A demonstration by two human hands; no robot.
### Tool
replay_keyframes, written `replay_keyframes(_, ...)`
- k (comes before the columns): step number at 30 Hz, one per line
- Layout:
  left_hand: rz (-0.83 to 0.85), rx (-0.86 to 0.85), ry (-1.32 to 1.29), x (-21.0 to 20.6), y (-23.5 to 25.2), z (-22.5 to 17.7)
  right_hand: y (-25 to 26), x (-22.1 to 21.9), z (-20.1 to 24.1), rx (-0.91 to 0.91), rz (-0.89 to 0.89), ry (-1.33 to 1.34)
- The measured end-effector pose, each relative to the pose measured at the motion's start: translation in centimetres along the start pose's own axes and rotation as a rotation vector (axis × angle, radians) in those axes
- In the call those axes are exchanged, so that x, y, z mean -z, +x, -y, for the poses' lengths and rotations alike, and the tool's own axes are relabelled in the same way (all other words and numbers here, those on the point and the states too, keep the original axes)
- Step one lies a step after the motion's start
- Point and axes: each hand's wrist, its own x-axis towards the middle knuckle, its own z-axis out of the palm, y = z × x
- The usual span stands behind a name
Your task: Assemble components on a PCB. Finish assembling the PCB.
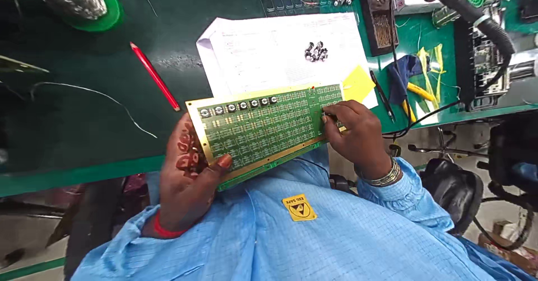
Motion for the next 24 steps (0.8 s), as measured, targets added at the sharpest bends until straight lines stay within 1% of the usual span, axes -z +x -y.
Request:
replay_keyframes(7, 0.101, -0.181, 0.05, 0.1, 0.0, 0.3, -0.7, -0.4, 1.7, -0.272, -0.152, 0.109)
replay_keyframes(11, 0.11, -0.203, -0.02, 0.5, -0.4, 1.1, -1.1, -1.4, 2.4, -0.387, -0.201, 0.162)
replay_keyframes(13, 0.115, -0.195, -0.03, 0.6, -0.6, 1.5, -1.0, -1.5, 2.7, -0.44, -0.198, 0.158)
replay_keyframes(15, 0.12, -0.188, -0.041, 0.8, -0.8, 2.2, -0.8, -1.6, 2.8, -0.47, -0.182, 0.147)
replay_keyframes(20, 0.136, -0.153, -0.108, 1.2, -0.8, 2.9, -0.6, -1.4, 3.0, -0.479, -0.118, 0.111)
replay_keyframes(24, 0.147, -0.164, -0.108, 1.3, -0.7, 3.1, -0.3, -1.5, 3.0, -0.502, -0.127, 0.123)
